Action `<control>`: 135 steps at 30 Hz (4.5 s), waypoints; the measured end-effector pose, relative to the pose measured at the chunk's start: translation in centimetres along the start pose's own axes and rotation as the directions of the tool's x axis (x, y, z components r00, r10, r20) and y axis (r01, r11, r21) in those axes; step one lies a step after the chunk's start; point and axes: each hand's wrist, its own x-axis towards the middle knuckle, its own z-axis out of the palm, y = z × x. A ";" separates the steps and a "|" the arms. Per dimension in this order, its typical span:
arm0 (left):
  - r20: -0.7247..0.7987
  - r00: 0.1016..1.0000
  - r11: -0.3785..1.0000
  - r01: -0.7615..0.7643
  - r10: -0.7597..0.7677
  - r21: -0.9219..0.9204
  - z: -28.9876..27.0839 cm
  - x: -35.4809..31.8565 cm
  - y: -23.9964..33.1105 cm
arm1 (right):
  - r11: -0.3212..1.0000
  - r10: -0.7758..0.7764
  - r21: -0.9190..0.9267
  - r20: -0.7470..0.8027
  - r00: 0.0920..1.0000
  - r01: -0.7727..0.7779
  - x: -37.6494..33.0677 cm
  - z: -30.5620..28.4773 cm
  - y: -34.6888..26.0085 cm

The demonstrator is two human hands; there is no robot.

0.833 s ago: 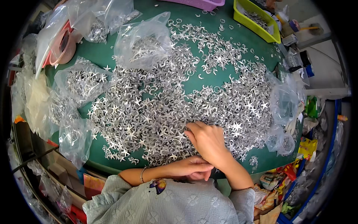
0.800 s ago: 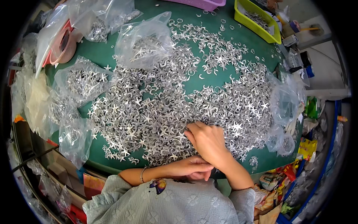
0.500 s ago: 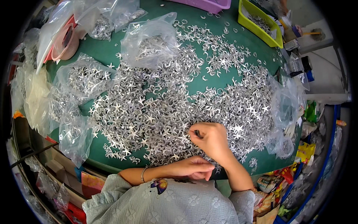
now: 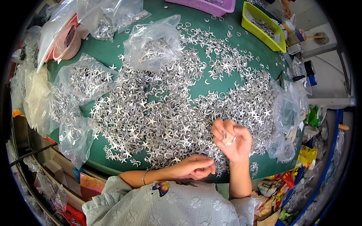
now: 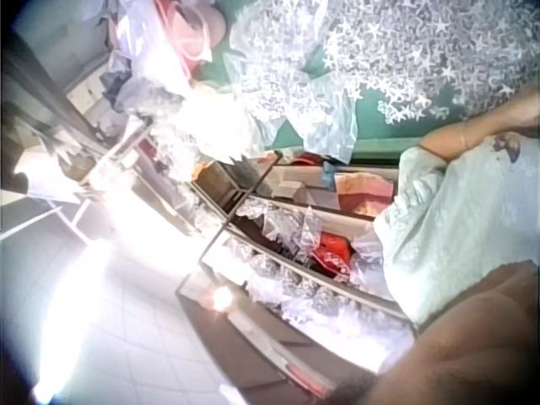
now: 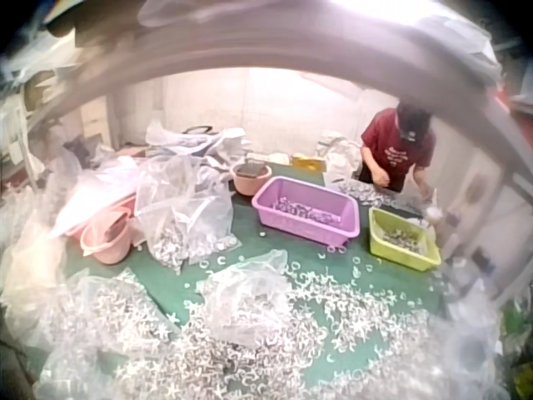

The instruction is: The person sorts and organizes small silver star-shaped decorative items by hand on a green work table, moving them into different groups.

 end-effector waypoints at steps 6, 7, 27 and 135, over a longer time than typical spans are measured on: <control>-0.004 0.999 0.999 -0.049 0.049 0.002 -0.1 -0.1 0.2 | 0.978 0.185 0.129 -0.146 0.972 -0.166 1.6 0.4 0.6; -0.008 0.999 0.999 -0.050 0.050 -0.002 -0.2 -0.1 0.1 | 0.990 0.116 -0.064 -0.114 0.987 -0.124 2.0 0.1 0.6; -0.008 0.997 0.997 -0.077 0.077 -0.011 -0.3 -0.1 0.1 | -0.359 0.197 -0.924 0.061 0.979 0.129 10.0 4.4 -1.0; -0.368 0.924 0.988 -0.053 0.104 0.146 4.0 1.3 -6.4 | 0.950 -0.230 -0.250 -0.140 0.963 0.190 -11.4 -5.4 -2.1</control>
